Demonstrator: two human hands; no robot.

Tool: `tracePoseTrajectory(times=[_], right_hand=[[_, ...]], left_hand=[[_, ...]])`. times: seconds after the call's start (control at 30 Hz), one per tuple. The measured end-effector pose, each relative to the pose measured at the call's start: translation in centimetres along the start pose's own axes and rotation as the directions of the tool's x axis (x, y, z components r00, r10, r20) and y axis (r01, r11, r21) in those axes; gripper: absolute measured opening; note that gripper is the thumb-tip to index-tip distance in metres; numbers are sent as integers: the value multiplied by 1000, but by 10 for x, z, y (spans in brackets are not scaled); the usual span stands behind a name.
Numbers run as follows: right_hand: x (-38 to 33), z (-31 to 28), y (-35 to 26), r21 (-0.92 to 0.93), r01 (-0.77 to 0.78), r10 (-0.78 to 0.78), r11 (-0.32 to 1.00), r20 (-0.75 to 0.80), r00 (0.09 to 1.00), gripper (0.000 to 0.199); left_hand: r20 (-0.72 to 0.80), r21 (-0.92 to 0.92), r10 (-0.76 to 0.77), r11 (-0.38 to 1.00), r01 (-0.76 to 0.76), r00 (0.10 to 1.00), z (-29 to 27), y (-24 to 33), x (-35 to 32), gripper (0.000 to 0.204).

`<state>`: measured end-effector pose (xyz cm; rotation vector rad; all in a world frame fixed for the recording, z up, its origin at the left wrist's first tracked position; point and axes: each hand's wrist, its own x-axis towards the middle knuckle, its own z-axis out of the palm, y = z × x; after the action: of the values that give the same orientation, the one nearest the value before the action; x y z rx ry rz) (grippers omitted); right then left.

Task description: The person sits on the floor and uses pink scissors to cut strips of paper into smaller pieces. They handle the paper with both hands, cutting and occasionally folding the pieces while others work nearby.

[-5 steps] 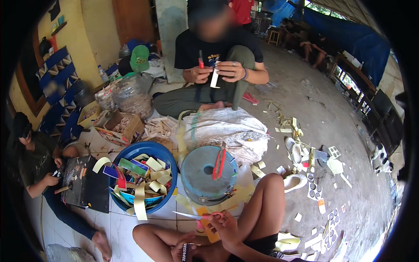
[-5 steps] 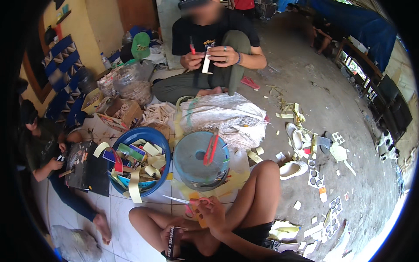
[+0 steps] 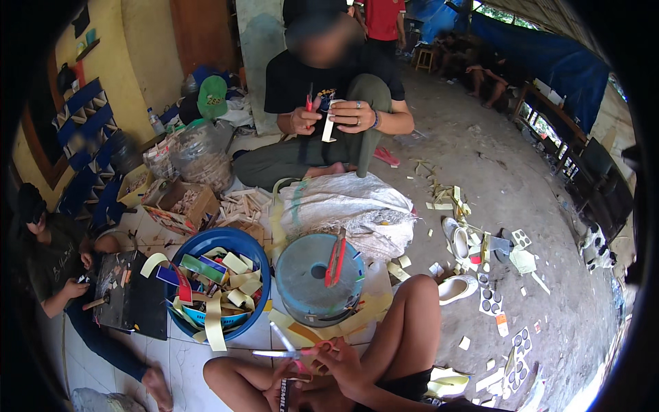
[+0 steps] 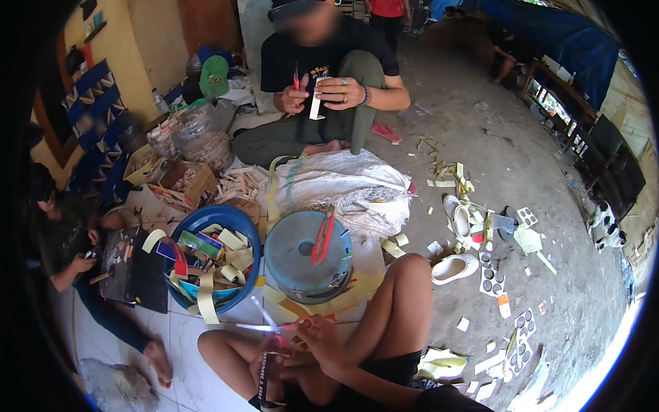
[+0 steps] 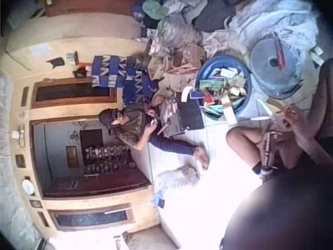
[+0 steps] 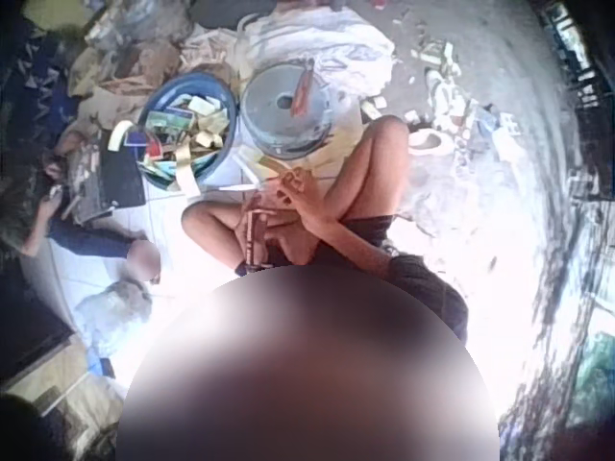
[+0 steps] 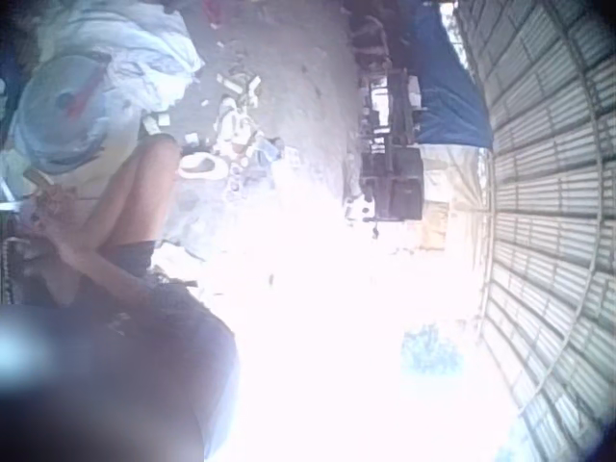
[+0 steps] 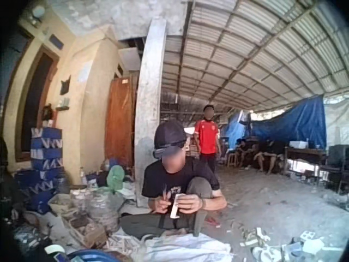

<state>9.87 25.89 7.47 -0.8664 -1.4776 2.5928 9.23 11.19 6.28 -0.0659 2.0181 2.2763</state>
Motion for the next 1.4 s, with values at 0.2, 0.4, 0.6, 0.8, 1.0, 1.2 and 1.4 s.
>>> tracePoseTrajectory(times=[0.2,0.4,0.6,0.8,1.0,1.2,1.4], right_hand=[[-1,4,8,50,-72,69,996,65,995,32],[1,1,42,-125,147,-130,981,131,983,42],[-12,-18,45,-676,677,-645,291,384,660,51],[-16,-16,31,-687,648,-590,329,386,709,46],[-23,-12,23,-801,569,-660,187,326,676,51],[-23,-11,29,-762,623,-475,178,488,732,40],[-18,-16,46,-694,547,-350,467,423,836,47]], left_hand=[[174,-82,-7,996,22,985,-9,19,12,43],[-121,138,134,984,-117,984,33,25,2,32],[-117,-47,-48,998,42,992,8,5,6,26],[-70,-125,-116,986,106,991,4,-16,7,27],[-101,-248,-106,966,78,989,18,-32,3,33],[-207,-313,-220,938,148,953,15,-26,-2,36],[-199,-283,-224,945,163,954,-2,-31,-5,32]])
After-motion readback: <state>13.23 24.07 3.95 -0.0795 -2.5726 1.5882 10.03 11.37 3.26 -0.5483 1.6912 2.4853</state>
